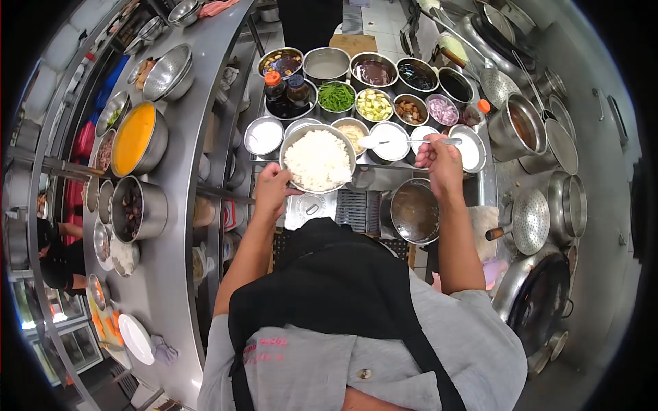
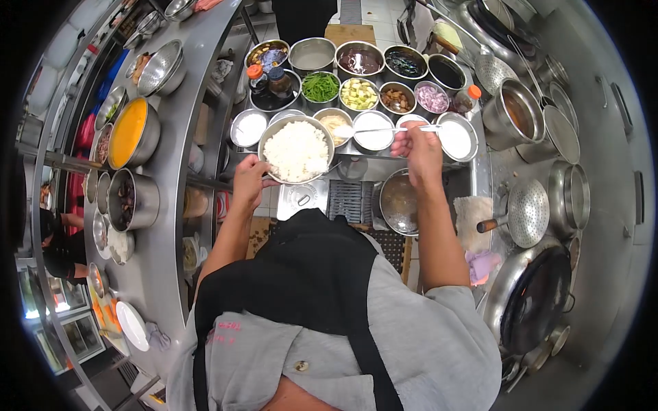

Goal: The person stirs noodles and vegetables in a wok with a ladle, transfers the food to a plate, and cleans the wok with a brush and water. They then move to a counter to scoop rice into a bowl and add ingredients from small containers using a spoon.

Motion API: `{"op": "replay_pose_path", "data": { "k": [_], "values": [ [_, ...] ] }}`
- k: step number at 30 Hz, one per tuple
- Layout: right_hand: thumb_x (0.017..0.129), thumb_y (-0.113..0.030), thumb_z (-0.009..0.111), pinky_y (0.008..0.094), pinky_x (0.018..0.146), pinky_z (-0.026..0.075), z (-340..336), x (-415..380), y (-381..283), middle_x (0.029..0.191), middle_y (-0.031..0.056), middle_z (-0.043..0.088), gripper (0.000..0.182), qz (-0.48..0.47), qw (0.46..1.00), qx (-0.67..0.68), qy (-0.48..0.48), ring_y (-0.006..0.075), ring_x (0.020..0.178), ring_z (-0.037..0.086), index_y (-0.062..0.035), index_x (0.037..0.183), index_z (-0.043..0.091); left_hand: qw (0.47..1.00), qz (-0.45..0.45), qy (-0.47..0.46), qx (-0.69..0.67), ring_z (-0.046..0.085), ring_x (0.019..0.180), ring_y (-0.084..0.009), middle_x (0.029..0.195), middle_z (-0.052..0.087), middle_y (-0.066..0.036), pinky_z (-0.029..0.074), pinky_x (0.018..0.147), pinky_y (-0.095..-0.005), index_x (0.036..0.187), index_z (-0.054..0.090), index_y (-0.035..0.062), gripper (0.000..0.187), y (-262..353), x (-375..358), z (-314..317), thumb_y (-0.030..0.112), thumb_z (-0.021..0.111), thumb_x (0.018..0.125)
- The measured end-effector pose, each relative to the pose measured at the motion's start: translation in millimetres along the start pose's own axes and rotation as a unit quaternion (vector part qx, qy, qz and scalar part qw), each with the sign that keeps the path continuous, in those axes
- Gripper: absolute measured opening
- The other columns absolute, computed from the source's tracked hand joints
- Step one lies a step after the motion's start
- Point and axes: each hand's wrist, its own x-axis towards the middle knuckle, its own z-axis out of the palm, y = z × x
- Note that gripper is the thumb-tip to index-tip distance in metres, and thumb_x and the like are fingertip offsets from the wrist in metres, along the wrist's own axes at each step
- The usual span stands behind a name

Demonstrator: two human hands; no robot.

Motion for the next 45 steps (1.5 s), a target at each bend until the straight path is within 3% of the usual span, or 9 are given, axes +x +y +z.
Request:
{"op": "replay_pose_path", "data": {
  "k": [5,12,16,20,28,33,36,41,45],
  "values": [
    [0.101,-0.023,0.054,0.0271,0.054,0.054,52,-16,4,0.078,0.008,0.064,0.025,-0.026,0.997,-0.029,-0.07,0.014,0.061,0.062,0.0009,0.098,0.06,0.999,-0.011,-0.018,-0.029,0.067,0.066,-0.019,0.076,0.056,-0.006,0.064,0.053,-0.0357,0.078,0.045,0.0055,0.013,-2,1,14,-0.001,0.057,0.082],
    [0.102,-0.022,0.052,0.0262,0.056,0.054,55,-2,-1,0.078,0.009,0.064,0.026,-0.107,0.989,-0.077,-0.061,0.0137,0.062,0.063,0.0021,0.1,0.061,0.999,-0.022,-0.016,-0.033,0.066,0.065,-0.0198,0.076,0.054,-0.005,0.064,0.054,-0.0373,0.078,0.045,0.0056,0.015,-6,-7,9,-0.001,0.057,0.082],
    [0.102,-0.015,0.053,0.0253,0.061,0.054,70,-23,-4,0.084,0.0088,0.064,0.023,-0.164,0.965,-0.127,-0.159,0.0128,0.07,0.064,0.0055,0.101,0.064,0.999,-0.026,-0.02,-0.03,0.068,0.073,-0.0191,0.085,0.062,-0.01,0.064,0.056,-0.0367,0.081,0.047,0.007,0.014,-5,-11,2,0.0,0.058,0.085],
    [0.102,-0.013,0.053,0.0244,0.062,0.053,63,-12,0,0.087,0.009,0.065,0.022,-0.2,0.968,-0.106,-0.107,0.0125,0.071,0.064,0.0054,0.102,0.064,1.0,-0.019,-0.006,-0.024,0.068,0.075,-0.019,0.088,0.064,-0.009,0.063,0.059,-0.0373,0.082,0.048,0.0076,0.012,-8,-17,-8,0.002,0.058,0.087],
    [0.102,-0.02,0.053,0.0258,0.056,0.051,41,17,44,0.075,0.0061,0.067,0.025,-0.173,0.946,-0.272,-0.026,0.0104,0.064,0.064,0.002,0.099,0.064,0.999,0.004,0.043,-0.026,0.068,0.071,-0.0171,0.087,0.065,-0.011,0.062,0.059,-0.0324,0.082,0.049,0.0061,0.011,-6,-43,-50,0.002,0.059,0.086],
    [0.1,-0.014,0.052,0.0361,0.06,0.051,53,19,70,0.071,0.0138,0.064,0.018,-0.234,0.895,-0.377,-0.031,0.0251,0.061,0.066,0.0003,0.097,0.062,0.998,-0.007,0.062,-0.017,0.067,0.073,-0.0162,0.087,0.066,-0.009,0.062,0.062,-0.0342,0.083,0.05,0.0083,0.011,-10,-53,-67,0.002,0.058,0.087],
    [0.1,-0.014,0.052,0.0373,0.059,0.05,51,29,96,0.07,0.0139,0.063,0.018,-0.239,0.888,-0.39,-0.047,0.0259,0.061,0.065,0.0004,0.097,0.062,0.997,-0.015,0.069,-0.033,0.068,0.073,-0.0163,0.087,0.067,-0.009,0.062,0.062,-0.0345,0.082,0.05,0.0085,0.012,-16,-56,-72,0.001,0.058,0.087],
    [0.102,-0.018,0.05,0.029,0.055,0.053,51,31,112,0.071,0.0084,0.066,0.023,-0.136,0.944,-0.3,0.015,0.0137,0.059,0.064,0.0007,0.097,0.062,0.996,-0.017,0.071,-0.051,0.068,0.071,-0.0175,0.086,0.066,-0.009,0.061,0.058,-0.033,0.084,0.05,0.0072,0.01,-19,-57,-75,0.001,0.058,0.086],
    [0.101,-0.019,0.051,0.0282,0.053,0.054,45,39,124,0.074,0.0093,0.066,0.024,-0.062,0.977,-0.202,0.044,0.0146,0.058,0.064,0.0017,0.096,0.061,0.997,-0.018,0.066,-0.046,0.068,0.072,-0.018,0.087,0.066,-0.01,0.061,0.061,-0.0339,0.084,0.05,0.0067,0.009,-17,-58,-74,0.002,0.058,0.086]
  ]
}}
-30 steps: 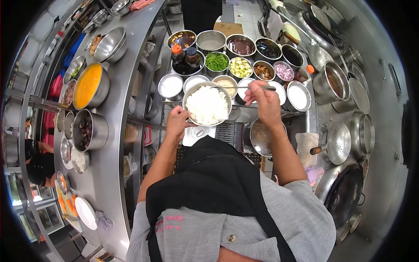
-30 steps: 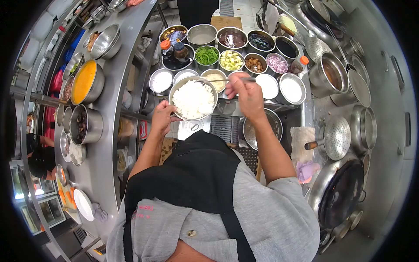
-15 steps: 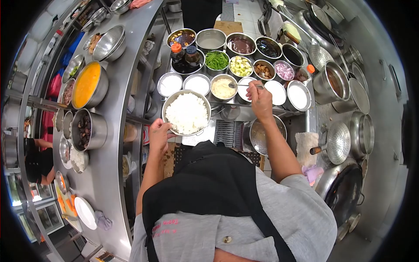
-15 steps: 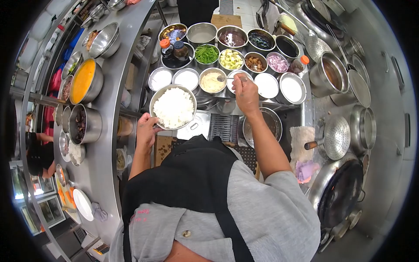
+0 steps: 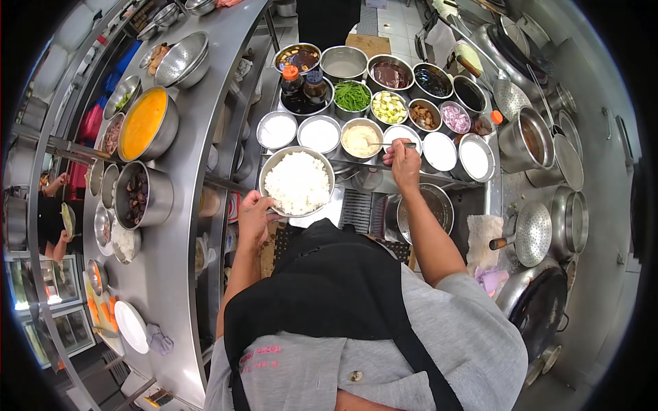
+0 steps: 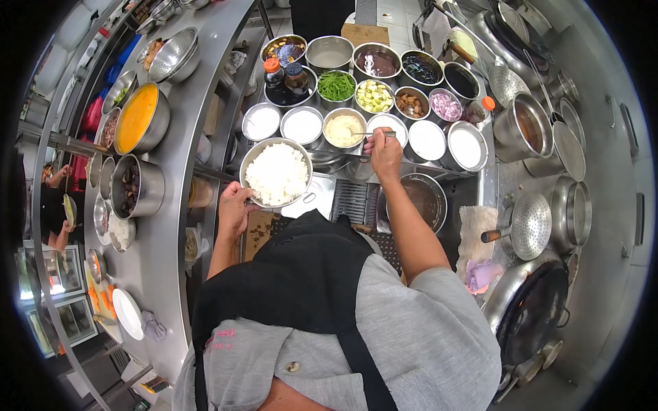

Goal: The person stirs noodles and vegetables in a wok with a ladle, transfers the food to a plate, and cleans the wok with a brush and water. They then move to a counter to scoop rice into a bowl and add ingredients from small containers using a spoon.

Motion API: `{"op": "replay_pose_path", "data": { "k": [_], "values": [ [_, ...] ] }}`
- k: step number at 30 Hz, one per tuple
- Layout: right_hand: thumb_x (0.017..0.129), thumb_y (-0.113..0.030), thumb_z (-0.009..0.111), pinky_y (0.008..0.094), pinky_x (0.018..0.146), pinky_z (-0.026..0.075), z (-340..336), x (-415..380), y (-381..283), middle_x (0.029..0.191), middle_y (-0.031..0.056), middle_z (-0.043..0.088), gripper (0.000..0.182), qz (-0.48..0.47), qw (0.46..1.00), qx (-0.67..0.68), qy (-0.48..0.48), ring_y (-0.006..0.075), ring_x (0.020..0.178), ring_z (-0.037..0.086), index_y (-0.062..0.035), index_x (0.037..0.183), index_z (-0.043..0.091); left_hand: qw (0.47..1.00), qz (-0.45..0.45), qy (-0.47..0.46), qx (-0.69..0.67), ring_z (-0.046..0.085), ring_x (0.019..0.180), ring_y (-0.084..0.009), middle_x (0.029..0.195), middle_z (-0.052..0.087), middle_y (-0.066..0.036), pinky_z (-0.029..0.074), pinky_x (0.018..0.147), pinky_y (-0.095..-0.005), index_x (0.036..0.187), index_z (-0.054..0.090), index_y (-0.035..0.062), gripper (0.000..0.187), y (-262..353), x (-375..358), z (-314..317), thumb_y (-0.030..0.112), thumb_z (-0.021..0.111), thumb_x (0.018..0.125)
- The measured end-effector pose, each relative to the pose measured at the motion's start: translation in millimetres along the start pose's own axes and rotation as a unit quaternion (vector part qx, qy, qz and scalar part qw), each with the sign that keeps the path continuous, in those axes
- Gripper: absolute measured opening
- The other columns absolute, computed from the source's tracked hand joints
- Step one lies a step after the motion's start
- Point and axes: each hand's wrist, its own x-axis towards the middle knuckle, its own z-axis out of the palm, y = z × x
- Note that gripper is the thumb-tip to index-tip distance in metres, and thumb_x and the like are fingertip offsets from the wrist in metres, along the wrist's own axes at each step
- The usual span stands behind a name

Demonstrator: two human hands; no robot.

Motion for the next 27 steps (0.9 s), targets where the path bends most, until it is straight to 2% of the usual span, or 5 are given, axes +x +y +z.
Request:
{"op": "replay_pose_path", "data": {
  "k": [5,17,24,27],
  "values": [
    [0.1,-0.019,0.052,0.0295,0.05,0.055,-7,11,17,0.076,0.0113,0.065,0.024,0.041,0.993,0.109,0.018,0.0171,0.058,0.065,0.0029,0.097,0.06,1.0,0.004,-0.005,0.003,0.068,0.073,-0.0183,0.088,0.066,-0.01,0.062,0.062,-0.0338,0.084,0.05,0.0062,0.009,2,2,3,0.002,0.058,0.086],
    [0.1,-0.019,0.053,0.0289,0.052,0.056,-20,14,0,0.077,0.0102,0.064,0.022,0.061,0.985,0.16,0.018,0.0175,0.059,0.064,0.0021,0.099,0.058,1.0,0.004,0.006,0.028,0.067,0.072,-0.0185,0.083,0.061,-0.007,0.063,0.059,-0.0347,0.081,0.048,0.0064,0.011,7,11,14,0.002,0.057,0.086],
    [0.101,-0.019,0.052,0.0273,0.057,0.056,-30,-4,-55,0.079,0.0088,0.064,0.02,0.042,0.977,0.201,-0.057,0.0157,0.064,0.064,-0.0003,0.099,0.057,1.0,0.015,0.002,0.016,0.068,0.074,-0.0195,0.083,0.059,-0.005,0.065,0.063,-0.0402,0.08,0.048,0.0079,0.013,10,23,26,0.002,0.057,0.088],
    [0.102,-0.02,0.052,0.027,0.057,0.056,-26,-22,-83,0.08,0.0083,0.064,0.021,0.033,0.973,0.204,-0.101,0.015,0.065,0.064,-0.0003,0.1,0.058,1.0,0.015,0.001,-0.003,0.068,0.069,-0.0226,0.082,0.059,-0.01,0.064,0.057,-0.0373,0.079,0.046,0.0048,0.014,10,31,34,0.0,0.057,0.084]
  ]
}}
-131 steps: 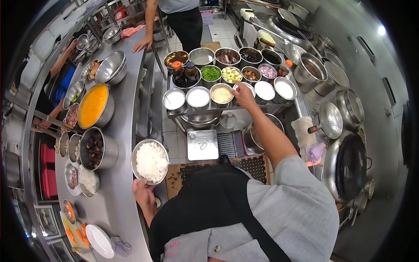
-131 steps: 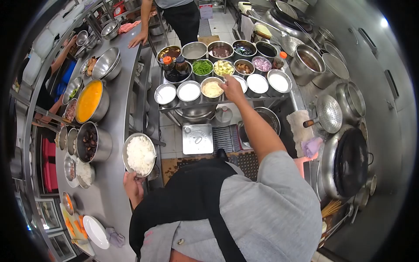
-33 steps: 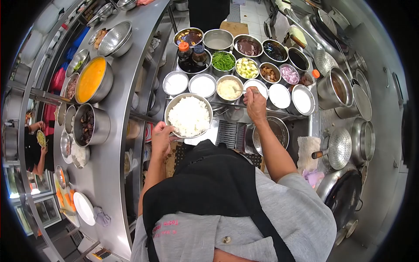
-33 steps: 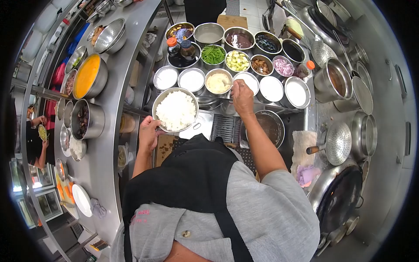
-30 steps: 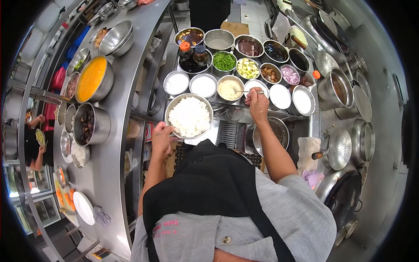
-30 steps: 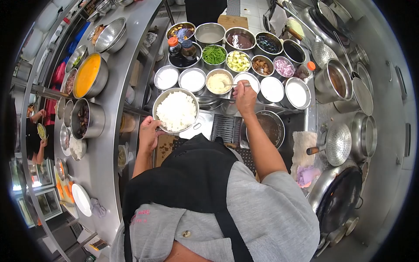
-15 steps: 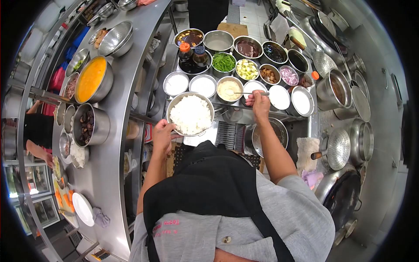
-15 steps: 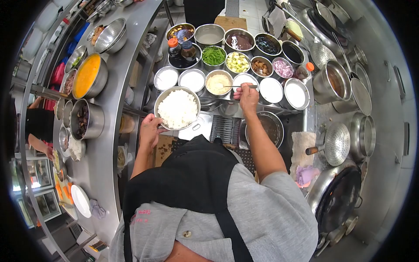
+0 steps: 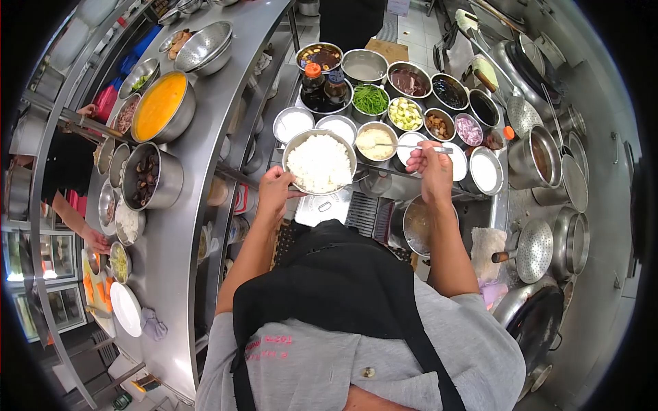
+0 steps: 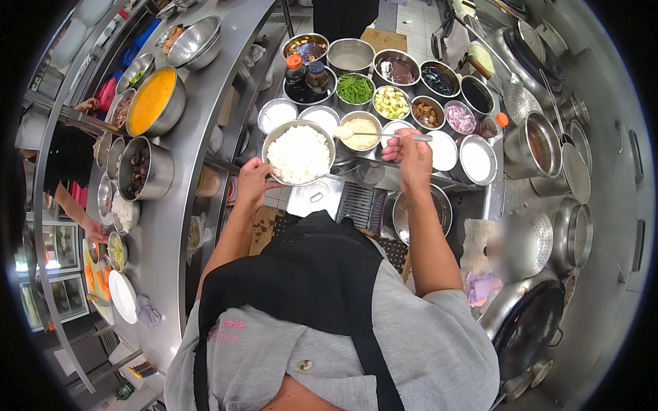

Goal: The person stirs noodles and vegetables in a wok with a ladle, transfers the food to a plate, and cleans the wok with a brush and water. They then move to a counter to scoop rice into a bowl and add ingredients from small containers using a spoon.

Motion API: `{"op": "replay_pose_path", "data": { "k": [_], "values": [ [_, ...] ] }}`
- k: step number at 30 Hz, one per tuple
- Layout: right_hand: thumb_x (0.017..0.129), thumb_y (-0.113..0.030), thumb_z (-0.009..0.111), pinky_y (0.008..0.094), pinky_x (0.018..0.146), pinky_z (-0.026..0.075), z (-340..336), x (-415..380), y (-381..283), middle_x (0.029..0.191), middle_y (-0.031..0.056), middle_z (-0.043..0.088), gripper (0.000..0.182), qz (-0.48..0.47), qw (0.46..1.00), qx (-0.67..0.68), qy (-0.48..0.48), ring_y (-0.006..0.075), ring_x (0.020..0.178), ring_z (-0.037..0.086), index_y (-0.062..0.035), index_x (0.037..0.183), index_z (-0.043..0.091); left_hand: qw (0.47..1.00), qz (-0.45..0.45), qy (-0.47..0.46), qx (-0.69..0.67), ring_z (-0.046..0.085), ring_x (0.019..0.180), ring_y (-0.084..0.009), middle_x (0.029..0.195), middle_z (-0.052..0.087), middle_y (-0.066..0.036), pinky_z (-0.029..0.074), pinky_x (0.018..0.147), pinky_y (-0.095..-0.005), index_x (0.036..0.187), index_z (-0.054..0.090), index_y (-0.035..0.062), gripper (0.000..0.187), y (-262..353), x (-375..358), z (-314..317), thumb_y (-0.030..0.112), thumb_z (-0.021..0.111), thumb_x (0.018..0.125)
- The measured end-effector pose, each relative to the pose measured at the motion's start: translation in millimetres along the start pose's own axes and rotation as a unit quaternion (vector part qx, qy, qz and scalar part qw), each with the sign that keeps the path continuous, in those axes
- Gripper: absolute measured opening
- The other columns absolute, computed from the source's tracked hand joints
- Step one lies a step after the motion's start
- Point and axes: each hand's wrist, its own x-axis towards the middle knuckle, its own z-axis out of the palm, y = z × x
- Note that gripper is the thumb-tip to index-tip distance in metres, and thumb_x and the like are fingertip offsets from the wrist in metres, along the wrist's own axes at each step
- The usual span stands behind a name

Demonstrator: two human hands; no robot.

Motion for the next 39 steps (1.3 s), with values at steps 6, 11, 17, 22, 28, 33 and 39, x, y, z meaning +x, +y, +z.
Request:
{"op": "replay_pose_path", "data": {
  "k": [6,11,17,22,28,33,39],
  "values": [
    [0.102,-0.02,0.052,0.0253,0.057,0.055,51,-23,-14,0.08,0.008,0.064,0.023,-0.009,0.994,-0.044,-0.1,0.0137,0.066,0.065,0.0014,0.104,0.059,1.0,0.001,-0.013,0.003,0.068,0.067,-0.0216,0.079,0.057,-0.007,0.064,0.055,-0.0378,0.079,0.047,0.005,0.013,0,3,17,0.0,0.058,0.083],
    [0.103,-0.021,0.052,0.0262,0.061,0.054,55,-19,-19,0.084,0.0083,0.065,0.026,-0.092,0.986,-0.104,-0.094,0.0134,0.068,0.063,0.0034,0.104,0.062,1.0,-0.009,-0.018,-0.007,0.068,0.07,-0.0214,0.079,0.056,-0.007,0.064,0.055,-0.0376,0.078,0.046,0.0051,0.014,-6,8,16,-0.001,0.058,0.083],
    [0.102,-0.014,0.054,0.0243,0.061,0.054,61,-34,-27,0.083,0.0069,0.065,0.022,-0.127,0.964,-0.159,-0.171,0.0119,0.071,0.064,0.0047,0.1,0.065,1.0,-0.005,-0.013,-0.018,0.068,0.072,-0.0211,0.08,0.057,-0.007,0.065,0.056,-0.0375,0.078,0.045,0.0055,0.015,-1,4,12,-0.001,0.057,0.084],
    [0.102,-0.015,0.052,0.0253,0.06,0.053,54,-7,-20,0.081,0.0082,0.067,0.024,-0.151,0.968,-0.182,-0.083,0.0124,0.07,0.065,0.0055,0.1,0.065,1.0,0.004,0.018,-0.012,0.069,0.074,-0.0221,0.083,0.06,-0.009,0.064,0.058,-0.0381,0.08,0.045,0.0053,0.014,-2,-9,-5,0.0,0.057,0.085],
    [0.102,-0.022,0.05,0.0287,0.057,0.054,58,34,25,0.077,0.0108,0.068,0.031,-0.053,0.964,-0.255,-0.044,0.0144,0.065,0.066,0.0063,0.099,0.064,0.999,-0.008,0.05,-0.005,0.069,0.074,-0.0215,0.086,0.062,-0.009,0.063,0.06,-0.0384,0.082,0.046,0.0065,0.013,-10,-38,-44,0.001,0.057,0.086],
    [0.103,-0.019,0.046,0.0294,0.056,0.054,80,48,46,0.073,0.0113,0.067,0.028,-0.093,0.943,-0.305,-0.1,0.0165,0.059,0.065,0.0043,0.098,0.061,0.997,-0.017,0.075,-0.003,0.068,0.074,-0.0195,0.087,0.065,-0.008,0.063,0.062,-0.0393,0.083,0.048,0.0085,0.013,-22,-49,-70,0.002,0.058,0.088],
    [0.102,-0.018,0.047,0.0292,0.054,0.055,93,66,90,0.074,0.0112,0.067,0.026,-0.049,0.955,-0.271,-0.106,0.0167,0.061,0.067,0.0054,0.103,0.059,0.995,-0.016,0.092,-0.016,0.068,0.073,-0.0202,0.086,0.064,-0.009,0.064,0.061,-0.0402,0.082,0.048,0.0085,0.013,-32,-51,-86,0.002,0.058,0.088]
  ]
}}
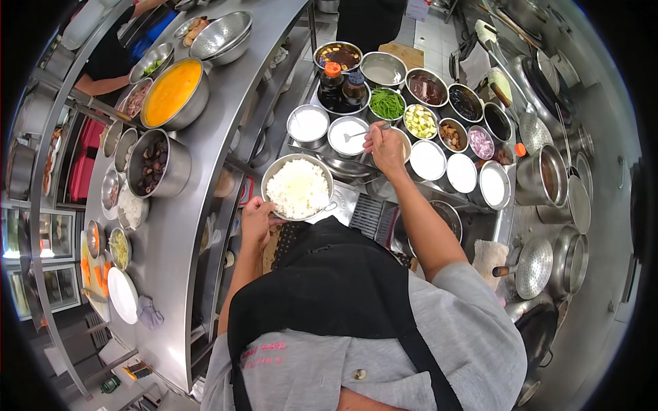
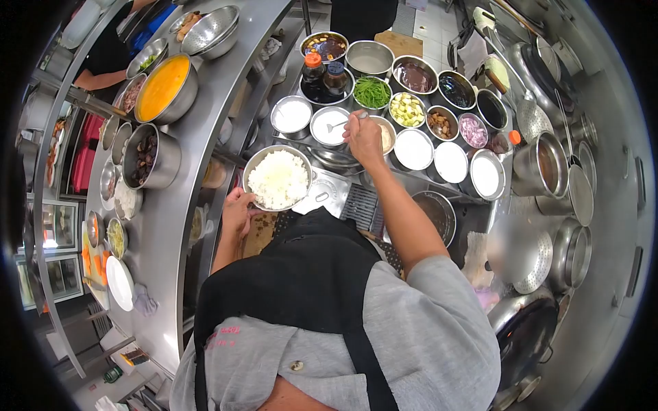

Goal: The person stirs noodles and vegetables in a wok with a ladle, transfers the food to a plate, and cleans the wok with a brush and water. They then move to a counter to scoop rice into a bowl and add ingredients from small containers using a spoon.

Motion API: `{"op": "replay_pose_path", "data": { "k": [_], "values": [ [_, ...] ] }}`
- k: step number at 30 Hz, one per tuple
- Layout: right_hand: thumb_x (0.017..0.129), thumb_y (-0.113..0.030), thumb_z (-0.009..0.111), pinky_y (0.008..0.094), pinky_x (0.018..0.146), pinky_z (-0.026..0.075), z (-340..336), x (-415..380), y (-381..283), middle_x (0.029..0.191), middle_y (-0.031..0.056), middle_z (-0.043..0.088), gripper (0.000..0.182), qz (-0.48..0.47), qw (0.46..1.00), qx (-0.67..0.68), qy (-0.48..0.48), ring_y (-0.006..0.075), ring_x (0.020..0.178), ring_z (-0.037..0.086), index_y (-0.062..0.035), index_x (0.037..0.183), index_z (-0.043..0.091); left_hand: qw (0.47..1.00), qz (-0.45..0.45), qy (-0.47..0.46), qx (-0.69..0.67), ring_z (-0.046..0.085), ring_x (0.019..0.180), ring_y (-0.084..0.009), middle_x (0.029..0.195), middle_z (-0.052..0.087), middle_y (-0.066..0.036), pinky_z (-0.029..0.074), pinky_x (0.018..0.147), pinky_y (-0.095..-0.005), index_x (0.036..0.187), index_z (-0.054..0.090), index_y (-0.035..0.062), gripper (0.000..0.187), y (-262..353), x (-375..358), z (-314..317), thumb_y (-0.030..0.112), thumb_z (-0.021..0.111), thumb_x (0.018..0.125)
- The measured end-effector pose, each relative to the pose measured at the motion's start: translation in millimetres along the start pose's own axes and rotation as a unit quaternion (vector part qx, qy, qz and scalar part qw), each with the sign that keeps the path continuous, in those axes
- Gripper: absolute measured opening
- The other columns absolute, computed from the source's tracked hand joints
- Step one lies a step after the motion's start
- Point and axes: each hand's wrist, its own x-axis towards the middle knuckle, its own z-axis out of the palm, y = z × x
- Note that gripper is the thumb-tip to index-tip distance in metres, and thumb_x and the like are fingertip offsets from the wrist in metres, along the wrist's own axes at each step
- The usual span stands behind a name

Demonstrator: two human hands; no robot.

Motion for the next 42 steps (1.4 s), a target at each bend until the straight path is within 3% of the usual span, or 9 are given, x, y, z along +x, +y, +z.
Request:
{"op": "replay_pose_path", "data": {
  "k": [7,10,16,24,31,42],
  "values": [
    [0.101,-0.02,0.05,0.0301,0.058,0.058,-7,5,28,0.08,0.0124,0.066,0.028,0.115,0.974,0.19,0.037,0.0199,0.063,0.067,0.0053,0.098,0.062,1.0,0.003,0.01,-0.018,0.068,0.068,-0.0201,0.082,0.063,-0.009,0.063,0.057,-0.0364,0.083,0.048,0.0069,0.013,7,-3,4,0.001,0.059,0.087],
    [0.099,-0.015,0.049,0.0316,0.057,0.058,-16,3,35,0.079,0.0151,0.066,0.024,0.138,0.959,0.243,0.055,0.0214,0.061,0.067,0.0053,0.1,0.061,1.0,0.006,0.009,-0.021,0.068,0.069,-0.0206,0.083,0.064,-0.01,0.063,0.057,-0.0369,0.083,0.048,0.0066,0.013,8,0,3,0.002,0.059,0.087],
    [0.098,-0.017,0.05,0.0305,0.058,0.058,-35,-9,21,0.08,0.0127,0.065,0.026,0.14,0.953,0.263,0.06,0.0205,0.063,0.066,0.0052,0.099,0.062,1.0,0.005,0.003,-0.005,0.068,0.08,-0.0209,0.09,0.065,-0.01,0.063,0.063,-0.0398,0.083,0.049,0.0072,0.01,16,5,8,0.002,0.057,0.087],
    [0.102,-0.021,0.051,0.0292,0.063,0.057,-59,-42,-31,0.084,0.0097,0.066,0.023,0.109,0.951,0.289,0.001,0.0173,0.068,0.066,0.0005,0.101,0.06,1.0,0.031,0.003,-0.001,0.068,0.074,-0.0222,0.081,0.058,-0.008,0.064,0.063,-0.0424,0.082,0.047,0.0054,0.011,26,21,27,0.003,0.056,0.087],
    [0.102,-0.019,0.051,0.0285,0.061,0.057,-29,-68,-85,0.083,0.0107,0.064,0.023,0.076,0.948,0.295,-0.09,0.0181,0.068,0.066,0.0021,0.103,0.058,0.999,0.024,-0.026,-0.011,0.069,0.073,-0.0224,0.081,0.06,-0.008,0.064,0.062,-0.0408,0.08,0.047,0.0061,0.013,35,21,54,0.001,0.057,0.085],
    [0.102,-0.02,0.051,0.0285,0.062,0.057,-20,-50,-86,0.083,0.0111,0.064,0.025,0.013,0.965,0.255,-0.059,0.017,0.068,0.066,0.0041,0.103,0.058,0.999,0.018,-0.035,-0.035,0.07,0.073,-0.0248,0.083,0.063,-0.011,0.065,0.062,-0.0423,0.079,0.046,0.0054,0.013,33,19,54,0.0,0.057,0.084]
  ]
}}
